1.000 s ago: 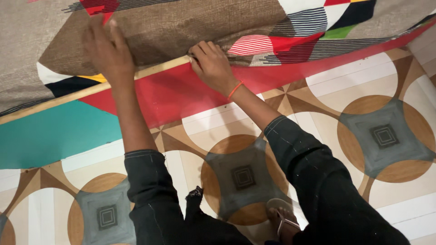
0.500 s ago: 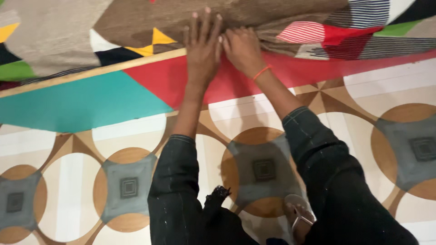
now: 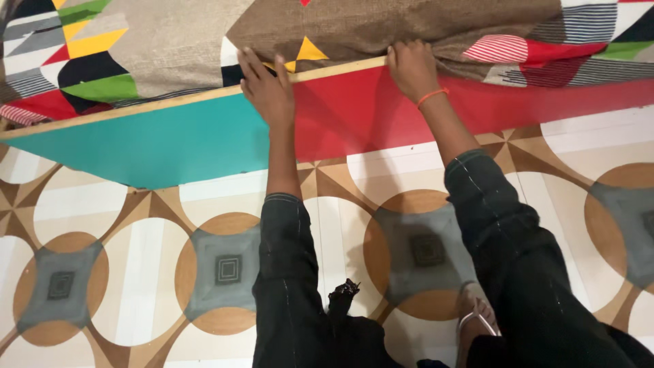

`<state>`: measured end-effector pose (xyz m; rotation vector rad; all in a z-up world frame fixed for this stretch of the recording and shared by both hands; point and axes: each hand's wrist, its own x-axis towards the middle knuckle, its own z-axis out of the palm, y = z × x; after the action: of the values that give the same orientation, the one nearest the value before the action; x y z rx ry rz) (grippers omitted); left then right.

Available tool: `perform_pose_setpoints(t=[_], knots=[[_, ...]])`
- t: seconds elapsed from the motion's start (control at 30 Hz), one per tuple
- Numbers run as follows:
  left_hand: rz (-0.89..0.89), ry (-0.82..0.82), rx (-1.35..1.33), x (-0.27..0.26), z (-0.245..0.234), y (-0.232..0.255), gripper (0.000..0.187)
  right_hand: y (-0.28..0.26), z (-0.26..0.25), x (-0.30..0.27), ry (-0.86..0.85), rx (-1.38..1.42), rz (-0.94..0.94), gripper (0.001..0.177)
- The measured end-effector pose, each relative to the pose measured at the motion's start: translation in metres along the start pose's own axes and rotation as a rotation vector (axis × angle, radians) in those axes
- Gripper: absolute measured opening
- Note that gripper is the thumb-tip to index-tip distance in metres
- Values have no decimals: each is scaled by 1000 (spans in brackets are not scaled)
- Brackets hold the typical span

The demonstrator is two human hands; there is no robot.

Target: The person folds a large, colorful patterned cloth on a wooden board. They smooth the fabric and fold the edges over the board's edge, working methodically across the surface.

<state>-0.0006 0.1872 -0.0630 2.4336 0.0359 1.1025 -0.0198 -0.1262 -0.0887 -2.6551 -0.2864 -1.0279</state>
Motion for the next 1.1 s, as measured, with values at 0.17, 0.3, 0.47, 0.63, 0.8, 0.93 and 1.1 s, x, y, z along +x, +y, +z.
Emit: perform_pose_setpoints(t=[0.17,0.3,0.47,0.63,0.8,0.93,1.1], knots=[[188,-304,252,-15,-12,-15,46,-8,-1,10,-14,-16,41,33],[296,-151,170,-13,-21,-20,45,-11,-3,9,-12,-36,62,34],[227,-147,210,-7,-18,-8,42,-7,-8,8,-6,0,10,33],[255,-40,169,-8,-12,23,38,-3,-16,12,-64,69,12,32],[372,-298,-3,-9,15,87,37,-3,-28,11,-85,99,-12,32],[458,-276,-229,-24,48,129,34,7,-27,9,-140,86,-45,31],[403,-356,-93,-30,80,151,51,10,-35,8,-170,165,-50,26]])
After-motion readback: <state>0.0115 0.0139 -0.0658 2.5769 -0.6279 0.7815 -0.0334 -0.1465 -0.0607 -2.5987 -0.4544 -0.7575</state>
